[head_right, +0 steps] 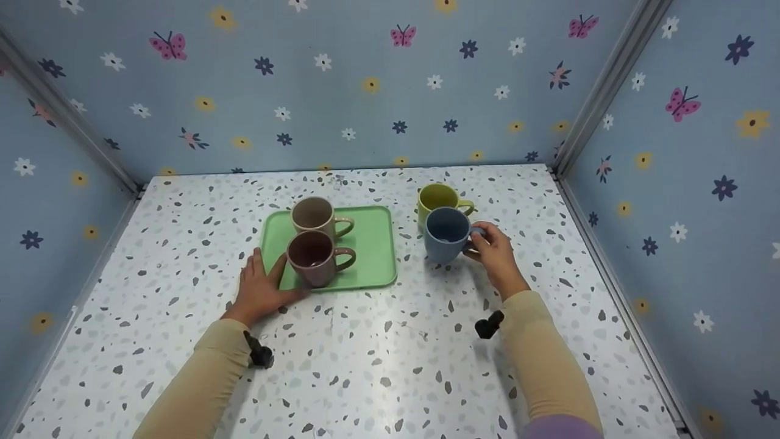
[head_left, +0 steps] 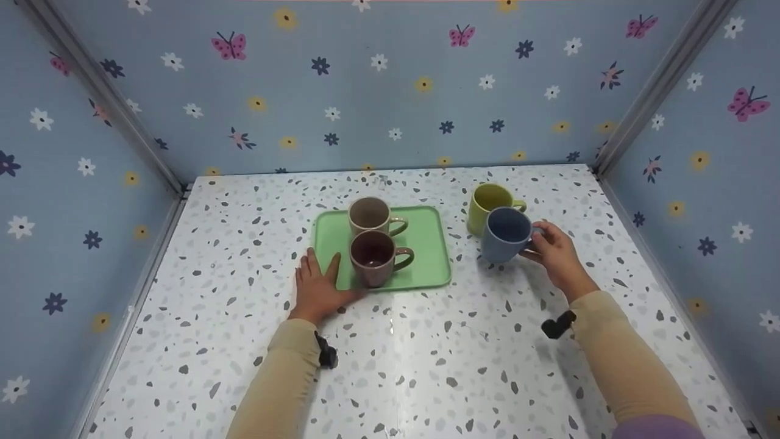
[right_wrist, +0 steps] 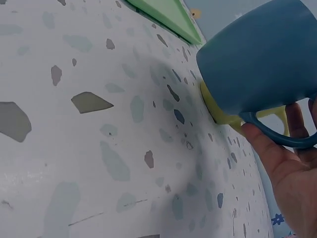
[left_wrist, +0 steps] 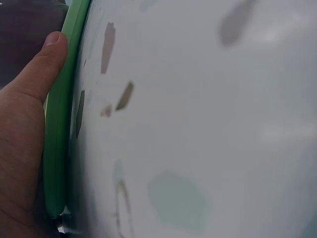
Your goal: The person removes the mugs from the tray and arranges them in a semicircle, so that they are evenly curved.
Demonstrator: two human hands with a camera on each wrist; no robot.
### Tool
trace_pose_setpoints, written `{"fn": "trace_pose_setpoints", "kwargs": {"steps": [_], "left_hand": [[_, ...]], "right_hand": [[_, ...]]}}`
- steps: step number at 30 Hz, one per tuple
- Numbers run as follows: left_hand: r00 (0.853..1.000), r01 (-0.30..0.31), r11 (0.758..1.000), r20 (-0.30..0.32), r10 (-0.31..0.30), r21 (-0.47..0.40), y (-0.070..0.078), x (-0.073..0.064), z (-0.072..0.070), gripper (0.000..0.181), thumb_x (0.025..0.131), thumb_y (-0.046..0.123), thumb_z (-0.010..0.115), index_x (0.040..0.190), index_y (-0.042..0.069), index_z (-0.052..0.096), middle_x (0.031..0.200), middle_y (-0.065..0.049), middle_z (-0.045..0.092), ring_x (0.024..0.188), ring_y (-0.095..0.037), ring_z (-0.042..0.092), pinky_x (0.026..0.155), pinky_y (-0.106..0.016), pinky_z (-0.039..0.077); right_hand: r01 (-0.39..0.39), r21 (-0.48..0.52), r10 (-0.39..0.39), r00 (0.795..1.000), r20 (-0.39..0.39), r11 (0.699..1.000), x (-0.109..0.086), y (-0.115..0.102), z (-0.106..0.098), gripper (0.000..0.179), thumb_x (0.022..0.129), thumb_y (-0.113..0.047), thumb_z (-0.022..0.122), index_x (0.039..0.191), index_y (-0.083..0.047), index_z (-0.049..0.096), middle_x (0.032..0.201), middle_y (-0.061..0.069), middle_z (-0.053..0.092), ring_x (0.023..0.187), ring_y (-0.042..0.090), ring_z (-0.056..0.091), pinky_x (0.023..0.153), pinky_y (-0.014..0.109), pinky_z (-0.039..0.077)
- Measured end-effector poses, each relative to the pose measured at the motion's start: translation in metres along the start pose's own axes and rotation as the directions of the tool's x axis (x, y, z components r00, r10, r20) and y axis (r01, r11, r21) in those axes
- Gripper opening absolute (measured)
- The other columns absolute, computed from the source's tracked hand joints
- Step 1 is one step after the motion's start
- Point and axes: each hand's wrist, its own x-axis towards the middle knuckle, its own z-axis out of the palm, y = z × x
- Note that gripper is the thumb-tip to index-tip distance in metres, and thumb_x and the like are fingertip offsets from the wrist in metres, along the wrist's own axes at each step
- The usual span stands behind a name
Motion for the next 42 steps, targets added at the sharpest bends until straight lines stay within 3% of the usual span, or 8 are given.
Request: {"fn": "trace_pose_setpoints", "kwargs": {"steps": [13, 22, 27, 35, 42], "left_hand": [[1.000, -0.005, 1.000, -0.012, 0.005, -0.007, 0.003, -0.002, -0.002, 0.116, 0.073, 0.081, 0.067, 0.161, 0.017, 0.027, 0.162, -0.034, -0.013, 0.150, -0.051, -0.009, 0.120, -0.063, -0.005], [1.000, 0.004, 1.000, -0.005, -0.005, -0.014, 0.002, -0.001, -0.001, 0.117, 0.072, 0.082, 0.066, 0.161, 0.017, 0.027, 0.162, -0.034, -0.013, 0.150, -0.051, -0.009, 0.120, -0.063, -0.004], [1.000, 0.004, 1.000, 0.007, -0.004, -0.004, 0.002, -0.001, -0.001, 0.117, 0.073, 0.082, 0.066, 0.161, 0.016, 0.026, 0.162, -0.034, -0.014, 0.150, -0.052, -0.010, 0.120, -0.063, -0.005], [1.000, 0.000, 1.000, -0.002, 0.000, -0.003, 0.003, -0.001, -0.002, 0.117, 0.073, 0.082, 0.066, 0.161, 0.016, 0.027, 0.162, -0.035, -0.012, 0.150, -0.052, -0.008, 0.120, -0.064, -0.003], [1.000, 0.010, 1.000, 0.009, -0.010, -0.002, 0.000, -0.001, -0.002, 0.119, 0.071, 0.085, 0.065, 0.162, 0.018, 0.024, 0.162, -0.034, -0.014, 0.150, -0.051, -0.010, 0.120, -0.062, -0.005]], "right_hand": [[-0.003, -0.006, 0.003, 1.000, -0.014, 1.000, 0.001, 0.009, -0.018, 0.019, 0.107, -0.017, 0.048, 0.125, -0.010, 0.053, 0.127, 0.008, 0.058, 0.114, 0.019, 0.065, 0.100, 0.042, 0.053], [0.031, 0.011, -0.031, 0.999, -0.008, 0.999, 0.002, 0.016, -0.025, 0.019, 0.106, -0.018, 0.052, 0.123, -0.013, 0.057, 0.124, 0.003, 0.058, 0.111, 0.017, 0.067, 0.102, 0.045, 0.051], [0.002, 0.001, -0.002, 1.000, -0.030, 1.000, 0.004, 0.017, -0.029, 0.021, 0.105, -0.021, 0.053, 0.125, -0.014, 0.056, 0.122, 0.001, 0.059, 0.108, 0.014, 0.067, 0.104, 0.046, 0.050], [-0.077, 0.000, 0.077, 0.996, -0.042, 0.997, 0.005, 0.016, -0.038, 0.023, 0.106, -0.023, 0.050, 0.128, -0.015, 0.052, 0.134, 0.006, 0.053, 0.118, 0.017, 0.061, 0.111, 0.049, 0.042], [-0.078, 0.054, 0.080, 0.996, -0.042, 0.995, 0.009, 0.017, -0.039, 0.022, 0.106, -0.019, 0.050, 0.126, -0.012, 0.054, 0.130, 0.005, 0.056, 0.107, 0.012, 0.066, 0.111, 0.050, 0.042]]}}
